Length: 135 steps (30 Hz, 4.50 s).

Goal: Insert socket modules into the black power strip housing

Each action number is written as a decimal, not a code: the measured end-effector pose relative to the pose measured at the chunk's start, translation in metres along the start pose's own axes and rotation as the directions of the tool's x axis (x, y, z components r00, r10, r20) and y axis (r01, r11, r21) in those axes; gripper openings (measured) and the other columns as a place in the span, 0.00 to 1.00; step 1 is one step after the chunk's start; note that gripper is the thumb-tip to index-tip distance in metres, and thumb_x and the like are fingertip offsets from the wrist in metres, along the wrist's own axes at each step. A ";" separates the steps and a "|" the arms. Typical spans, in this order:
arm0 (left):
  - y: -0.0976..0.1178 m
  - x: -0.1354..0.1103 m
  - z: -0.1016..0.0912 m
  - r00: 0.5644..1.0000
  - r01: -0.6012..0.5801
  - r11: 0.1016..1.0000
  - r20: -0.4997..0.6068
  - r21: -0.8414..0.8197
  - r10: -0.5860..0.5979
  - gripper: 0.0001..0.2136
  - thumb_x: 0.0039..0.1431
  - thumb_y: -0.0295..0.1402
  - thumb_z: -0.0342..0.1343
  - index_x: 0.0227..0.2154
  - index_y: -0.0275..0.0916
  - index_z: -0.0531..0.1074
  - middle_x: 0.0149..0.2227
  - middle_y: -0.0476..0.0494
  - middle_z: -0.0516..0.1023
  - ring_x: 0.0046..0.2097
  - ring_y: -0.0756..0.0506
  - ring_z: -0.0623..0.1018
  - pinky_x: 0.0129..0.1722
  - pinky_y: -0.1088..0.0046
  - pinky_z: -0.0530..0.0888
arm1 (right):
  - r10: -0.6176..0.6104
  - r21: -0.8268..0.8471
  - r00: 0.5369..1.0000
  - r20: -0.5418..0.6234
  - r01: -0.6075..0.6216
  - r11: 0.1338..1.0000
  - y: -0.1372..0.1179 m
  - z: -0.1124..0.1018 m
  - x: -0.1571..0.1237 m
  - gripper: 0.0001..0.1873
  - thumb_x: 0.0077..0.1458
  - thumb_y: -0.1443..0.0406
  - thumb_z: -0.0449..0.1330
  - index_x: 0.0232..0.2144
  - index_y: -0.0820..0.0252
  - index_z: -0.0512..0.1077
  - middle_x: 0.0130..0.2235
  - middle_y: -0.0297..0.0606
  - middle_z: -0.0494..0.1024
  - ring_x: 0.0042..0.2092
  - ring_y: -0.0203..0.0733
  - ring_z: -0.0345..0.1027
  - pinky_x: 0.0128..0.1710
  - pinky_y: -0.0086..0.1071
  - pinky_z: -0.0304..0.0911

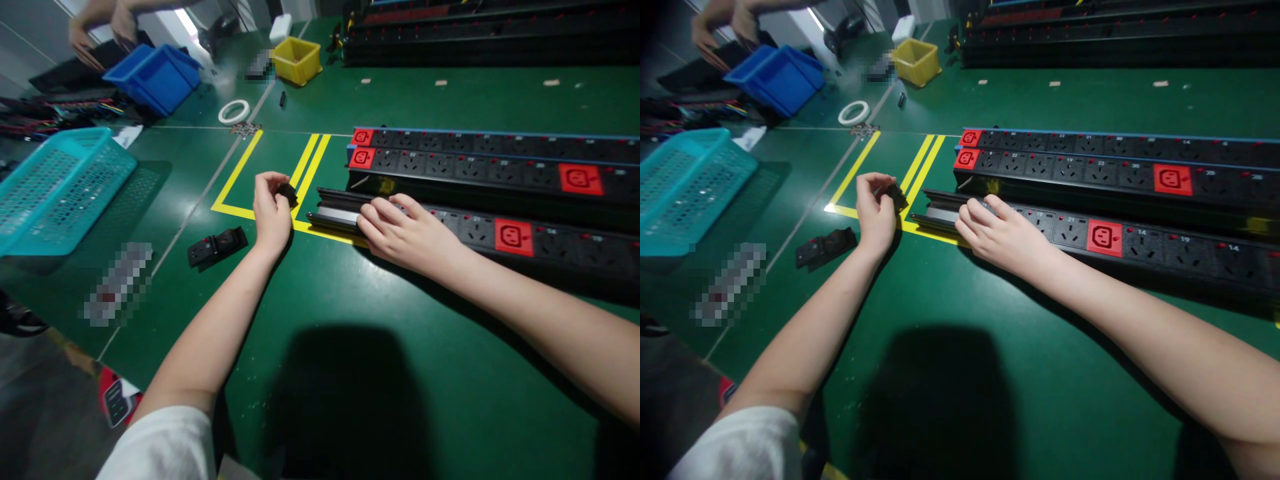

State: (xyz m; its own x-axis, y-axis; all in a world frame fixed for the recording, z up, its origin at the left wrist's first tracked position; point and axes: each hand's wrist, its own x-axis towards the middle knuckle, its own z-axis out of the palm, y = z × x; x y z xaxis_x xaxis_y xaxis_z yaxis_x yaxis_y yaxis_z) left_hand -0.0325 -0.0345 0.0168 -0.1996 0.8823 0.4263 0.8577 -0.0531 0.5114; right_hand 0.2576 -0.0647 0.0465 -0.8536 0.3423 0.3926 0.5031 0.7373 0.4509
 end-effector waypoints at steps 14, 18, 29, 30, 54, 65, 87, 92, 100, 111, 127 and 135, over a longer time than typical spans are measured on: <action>-0.019 0.006 0.013 0.994 -0.008 0.968 0.102 -0.251 0.034 0.16 0.61 0.40 0.62 0.50 0.43 0.72 0.50 0.40 0.78 0.52 0.40 0.78 0.58 0.59 0.75 | 0.001 0.039 1.000 0.008 -0.001 0.999 -0.002 0.003 -0.001 0.17 0.70 0.69 0.53 0.56 0.70 0.74 0.57 0.50 0.80 0.58 0.51 0.67 0.59 0.46 0.58; -0.016 0.006 0.012 0.993 0.022 0.968 0.114 -0.251 0.007 0.14 0.61 0.41 0.61 0.47 0.44 0.73 0.48 0.40 0.78 0.52 0.40 0.78 0.57 0.59 0.75 | -0.010 0.021 1.000 -0.003 0.011 1.000 -0.001 0.001 0.000 0.17 0.71 0.69 0.53 0.56 0.71 0.74 0.56 0.50 0.80 0.57 0.52 0.68 0.58 0.46 0.59; -0.017 0.012 0.015 0.989 0.137 0.878 0.109 -0.459 -0.098 0.07 0.66 0.40 0.55 0.36 0.44 0.72 0.37 0.47 0.79 0.43 0.45 0.78 0.48 0.68 0.75 | 0.037 0.114 0.996 0.079 -0.046 0.992 -0.001 0.001 -0.001 0.20 0.70 0.68 0.53 0.60 0.72 0.72 0.67 0.57 0.72 0.67 0.58 0.63 0.61 0.49 0.56; -0.017 0.013 0.015 0.988 0.141 0.860 0.124 -0.491 -0.092 0.07 0.66 0.40 0.55 0.35 0.44 0.73 0.38 0.47 0.79 0.43 0.45 0.78 0.48 0.69 0.75 | 0.052 0.137 0.995 0.090 -0.064 0.988 -0.002 0.001 -0.001 0.22 0.70 0.68 0.54 0.62 0.72 0.70 0.68 0.58 0.71 0.67 0.60 0.62 0.61 0.50 0.56; -0.007 0.008 0.018 0.983 0.139 0.828 0.174 -0.543 -0.051 0.11 0.69 0.45 0.53 0.41 0.47 0.78 0.45 0.45 0.82 0.49 0.43 0.79 0.56 0.64 0.75 | 0.248 0.155 0.936 0.249 -0.291 0.944 -0.003 -0.002 0.006 0.33 0.68 0.59 0.55 0.68 0.74 0.61 0.65 0.64 0.71 0.53 0.61 0.70 0.48 0.46 0.55; -0.006 0.000 0.021 0.985 0.168 0.872 0.110 -0.460 -0.132 0.09 0.72 0.43 0.52 0.43 0.46 0.72 0.43 0.45 0.79 0.46 0.44 0.78 0.52 0.66 0.74 | 0.240 0.175 0.936 0.258 -0.290 0.941 -0.002 -0.005 0.006 0.32 0.67 0.60 0.56 0.67 0.73 0.62 0.65 0.64 0.71 0.53 0.60 0.69 0.47 0.45 0.54; -0.003 0.009 0.018 0.954 0.291 0.749 0.237 -0.595 -0.183 0.13 0.64 0.49 0.56 0.38 0.45 0.75 0.41 0.44 0.81 0.45 0.43 0.80 0.49 0.65 0.79 | 0.236 0.191 0.938 0.254 -0.288 0.938 -0.001 -0.005 0.007 0.31 0.67 0.60 0.56 0.66 0.73 0.63 0.64 0.63 0.72 0.52 0.59 0.69 0.48 0.44 0.54; -0.001 0.008 0.018 0.960 0.276 0.753 0.208 -0.597 -0.188 0.15 0.65 0.51 0.56 0.37 0.45 0.75 0.40 0.45 0.81 0.45 0.43 0.80 0.48 0.66 0.79 | 0.235 0.182 0.938 0.253 -0.285 0.941 -0.002 -0.004 0.006 0.31 0.67 0.60 0.56 0.66 0.72 0.63 0.64 0.63 0.72 0.53 0.59 0.69 0.48 0.44 0.54; -0.006 0.004 0.024 0.976 0.219 0.819 0.127 -0.531 -0.178 0.18 0.71 0.53 0.49 0.40 0.46 0.74 0.41 0.45 0.80 0.44 0.44 0.79 0.48 0.68 0.76 | 0.235 0.182 0.941 0.244 -0.282 0.942 -0.002 -0.004 0.006 0.31 0.67 0.60 0.56 0.66 0.73 0.63 0.64 0.63 0.72 0.53 0.58 0.69 0.48 0.44 0.54; -0.007 0.002 0.021 0.991 0.117 0.857 0.116 -0.502 -0.067 0.23 0.72 0.58 0.45 0.42 0.47 0.76 0.43 0.44 0.80 0.47 0.43 0.78 0.51 0.66 0.74 | 0.227 0.141 0.942 0.248 -0.267 0.953 -0.002 -0.004 0.007 0.31 0.68 0.59 0.56 0.66 0.72 0.63 0.64 0.62 0.72 0.52 0.59 0.70 0.46 0.44 0.54; 0.004 -0.005 0.017 0.969 0.002 0.917 0.229 -0.398 0.097 0.32 0.74 0.57 0.37 0.55 0.40 0.78 0.59 0.36 0.80 0.61 0.40 0.77 0.67 0.58 0.68 | 0.241 0.201 0.934 0.265 -0.298 0.933 -0.001 -0.005 0.007 0.32 0.67 0.60 0.55 0.67 0.74 0.62 0.64 0.64 0.72 0.53 0.61 0.70 0.48 0.45 0.55; 0.010 -0.015 0.013 0.959 -0.184 0.966 0.184 -0.179 0.217 0.30 0.73 0.58 0.44 0.57 0.36 0.73 0.51 0.34 0.80 0.55 0.39 0.77 0.60 0.57 0.72 | 0.281 0.296 0.929 0.241 -0.346 0.890 0.001 -0.004 0.006 0.36 0.67 0.56 0.56 0.68 0.77 0.59 0.63 0.62 0.73 0.55 0.64 0.70 0.51 0.47 0.57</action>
State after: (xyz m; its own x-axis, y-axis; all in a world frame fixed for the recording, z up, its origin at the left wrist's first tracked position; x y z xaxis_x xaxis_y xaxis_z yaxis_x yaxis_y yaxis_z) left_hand -0.0144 -0.0418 0.0060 0.0820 0.9206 0.3819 0.7810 -0.2974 0.5492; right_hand 0.2538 -0.0641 0.0527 -0.6841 0.6658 0.2979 0.7033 0.7103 0.0276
